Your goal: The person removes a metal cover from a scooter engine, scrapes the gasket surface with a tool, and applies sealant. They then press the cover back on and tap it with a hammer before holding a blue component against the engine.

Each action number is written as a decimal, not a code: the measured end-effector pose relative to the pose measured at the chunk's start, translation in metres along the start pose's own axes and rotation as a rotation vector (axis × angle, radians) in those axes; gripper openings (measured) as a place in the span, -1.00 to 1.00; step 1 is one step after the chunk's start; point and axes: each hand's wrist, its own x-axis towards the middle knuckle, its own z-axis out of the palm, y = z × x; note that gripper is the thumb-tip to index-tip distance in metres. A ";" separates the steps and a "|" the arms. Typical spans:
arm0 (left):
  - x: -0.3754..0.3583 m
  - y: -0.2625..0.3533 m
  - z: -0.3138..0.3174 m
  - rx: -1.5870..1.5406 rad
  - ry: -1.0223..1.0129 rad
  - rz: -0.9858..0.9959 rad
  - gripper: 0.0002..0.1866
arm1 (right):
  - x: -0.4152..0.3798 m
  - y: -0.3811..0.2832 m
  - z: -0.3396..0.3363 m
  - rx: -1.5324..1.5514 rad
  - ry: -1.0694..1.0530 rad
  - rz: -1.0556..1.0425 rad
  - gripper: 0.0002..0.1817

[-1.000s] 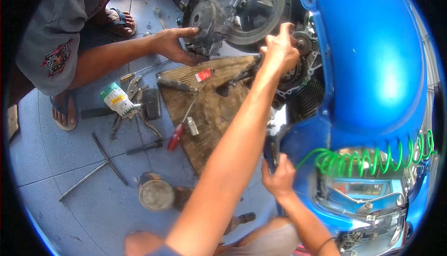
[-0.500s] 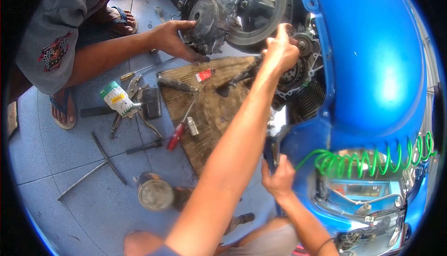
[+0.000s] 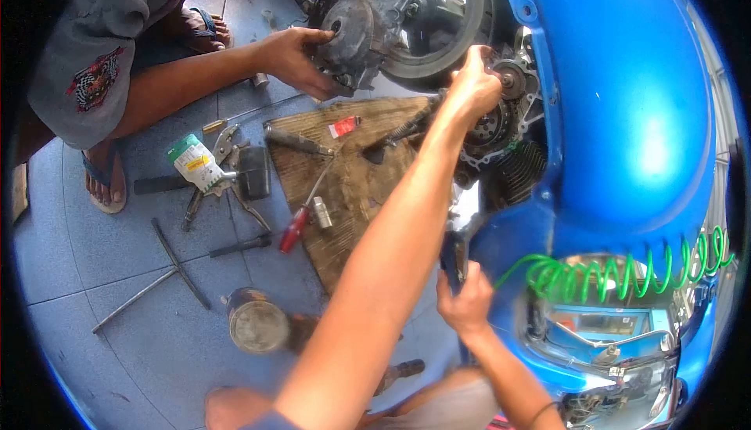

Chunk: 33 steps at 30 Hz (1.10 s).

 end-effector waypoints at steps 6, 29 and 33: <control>-0.003 0.001 0.000 0.011 0.030 -0.024 -0.21 | -0.002 0.002 0.001 0.002 -0.007 0.006 -0.63; -0.006 0.003 0.006 0.445 0.119 0.205 -0.14 | -0.001 0.003 0.002 0.017 0.016 -0.008 -0.66; -0.007 -0.003 0.009 0.629 0.133 0.425 -0.17 | -0.001 0.001 0.002 0.001 0.009 0.005 -0.66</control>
